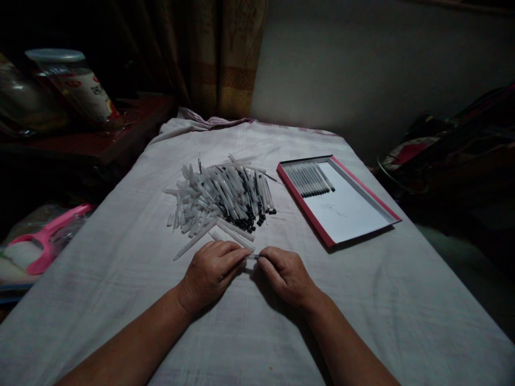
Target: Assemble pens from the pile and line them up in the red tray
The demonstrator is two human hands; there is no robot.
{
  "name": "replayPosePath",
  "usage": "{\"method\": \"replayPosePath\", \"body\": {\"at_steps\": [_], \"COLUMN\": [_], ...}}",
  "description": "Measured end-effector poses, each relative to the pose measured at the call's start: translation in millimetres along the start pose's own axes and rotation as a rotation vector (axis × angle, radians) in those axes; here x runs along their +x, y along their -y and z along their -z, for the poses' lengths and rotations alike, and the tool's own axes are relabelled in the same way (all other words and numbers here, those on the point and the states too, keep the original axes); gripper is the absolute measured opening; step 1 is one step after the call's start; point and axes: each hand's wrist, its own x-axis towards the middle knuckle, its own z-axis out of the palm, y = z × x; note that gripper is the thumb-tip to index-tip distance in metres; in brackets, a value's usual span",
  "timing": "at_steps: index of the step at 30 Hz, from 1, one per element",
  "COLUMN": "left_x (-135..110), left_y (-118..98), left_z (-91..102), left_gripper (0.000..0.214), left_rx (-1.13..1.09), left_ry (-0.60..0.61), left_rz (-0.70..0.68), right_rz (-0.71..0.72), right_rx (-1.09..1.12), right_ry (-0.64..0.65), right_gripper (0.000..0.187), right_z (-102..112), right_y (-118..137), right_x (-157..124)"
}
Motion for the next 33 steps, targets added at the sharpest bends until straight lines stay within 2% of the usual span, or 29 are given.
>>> {"method": "replayPosePath", "body": {"at_steps": [4, 9, 14, 18, 24, 27, 30, 33], "left_x": [1, 1, -1, -1, 1, 0, -1, 2], "left_y": [-3, 3, 29, 42, 42, 41, 37, 28], "left_z": [0.0, 4.6, 23.5, 35.5, 33.7, 31.5, 31.5, 31.3], "left_gripper": [0.022, 0.021, 0.023, 0.026, 0.017, 0.019, 0.027, 0.026], "left_rx": [-0.004, 0.06, 0.227, 0.322, 0.41, 0.352, 0.206, -0.06], "left_ry": [0.0, 0.025, -0.008, 0.089, 0.184, 0.129, -0.007, -0.12], "left_rz": [-0.015, -0.014, 0.083, 0.171, 0.138, 0.149, 0.202, 0.346], "right_rz": [-0.033, -0.008, -0.185, -0.346, -0.388, -0.395, -0.42, -0.45], "right_rx": [0.045, 0.052, 0.149, 0.266, 0.35, 0.359, 0.41, 0.468], "right_ry": [-0.004, -0.036, -0.176, -0.287, -0.298, -0.337, -0.357, -0.346], "right_gripper": [0.017, 0.021, 0.019, 0.023, 0.022, 0.022, 0.022, 0.022], "right_z": [-4, -2, 18, 24, 18, 19, 22, 23], "right_y": [1, -4, -15, -20, -17, -16, -16, -17], "right_x": [-1, -2, -2, -1, 1, 2, 3, 2]}}
